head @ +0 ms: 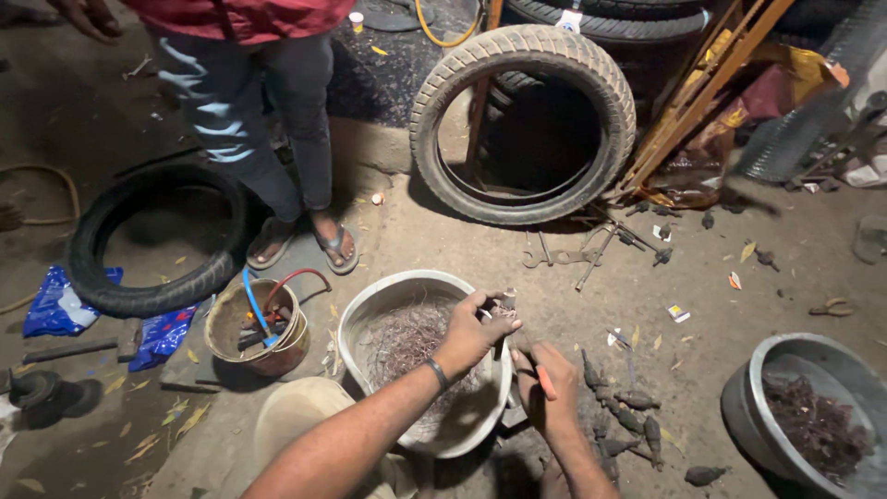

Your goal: The person sits on the ground and uses scissors to cut and strip copper wire windings from small electric motor armatures, one at a time. The removed copper wire collects in a plastic basin beside them while scrap motor parts pile on the ground.

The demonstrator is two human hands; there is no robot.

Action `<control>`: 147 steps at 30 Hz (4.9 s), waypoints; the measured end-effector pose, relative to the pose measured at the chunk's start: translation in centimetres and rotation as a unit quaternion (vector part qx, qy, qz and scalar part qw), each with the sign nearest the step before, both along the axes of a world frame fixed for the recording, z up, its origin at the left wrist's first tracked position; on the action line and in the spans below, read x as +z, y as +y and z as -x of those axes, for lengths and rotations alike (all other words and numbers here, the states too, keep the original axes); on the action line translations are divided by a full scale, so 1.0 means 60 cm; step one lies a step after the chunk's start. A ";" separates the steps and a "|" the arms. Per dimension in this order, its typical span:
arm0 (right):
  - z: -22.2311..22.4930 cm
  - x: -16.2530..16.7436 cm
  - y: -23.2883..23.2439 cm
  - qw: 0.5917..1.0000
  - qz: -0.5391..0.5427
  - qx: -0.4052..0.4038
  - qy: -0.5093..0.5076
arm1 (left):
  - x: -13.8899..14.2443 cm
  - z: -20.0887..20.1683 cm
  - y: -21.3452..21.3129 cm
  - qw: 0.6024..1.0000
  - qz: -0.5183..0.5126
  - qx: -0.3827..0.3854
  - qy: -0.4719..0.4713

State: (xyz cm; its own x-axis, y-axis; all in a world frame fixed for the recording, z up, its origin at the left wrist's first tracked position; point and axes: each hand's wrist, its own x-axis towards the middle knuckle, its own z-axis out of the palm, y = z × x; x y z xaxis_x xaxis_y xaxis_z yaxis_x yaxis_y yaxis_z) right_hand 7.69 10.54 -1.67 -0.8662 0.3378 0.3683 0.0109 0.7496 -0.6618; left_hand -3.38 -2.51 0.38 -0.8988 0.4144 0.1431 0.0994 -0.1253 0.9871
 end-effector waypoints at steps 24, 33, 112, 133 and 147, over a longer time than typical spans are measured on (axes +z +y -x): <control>-0.002 0.016 0.034 0.997 0.014 -0.072 0.004 | 0.009 0.007 -0.004 0.995 0.071 -0.058 0.037; 0.001 0.017 0.081 0.973 0.125 -0.194 -0.019 | -0.004 0.002 -0.007 0.970 0.036 -0.232 -0.059; 0.006 -0.089 0.035 0.978 0.202 -0.004 -0.060 | -0.044 0.000 0.012 0.995 -0.068 -0.031 -0.064; 0.002 -0.040 0.005 0.997 0.058 -0.004 0.055 | 0.000 -0.016 0.003 0.995 0.050 0.052 0.067; -0.013 0.068 0.090 0.959 0.216 -0.184 0.021 | 0.092 -0.041 -0.002 0.942 -0.210 -0.166 -0.204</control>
State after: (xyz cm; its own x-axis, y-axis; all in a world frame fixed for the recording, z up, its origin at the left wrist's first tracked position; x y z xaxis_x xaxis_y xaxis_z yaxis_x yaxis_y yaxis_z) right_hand 8.46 15.97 2.43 -0.6463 0.7467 0.1574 0.1890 0.3565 -0.9150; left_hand -0.94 -2.62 5.92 -0.7457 0.6657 0.0279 -0.3902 -0.4703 0.7916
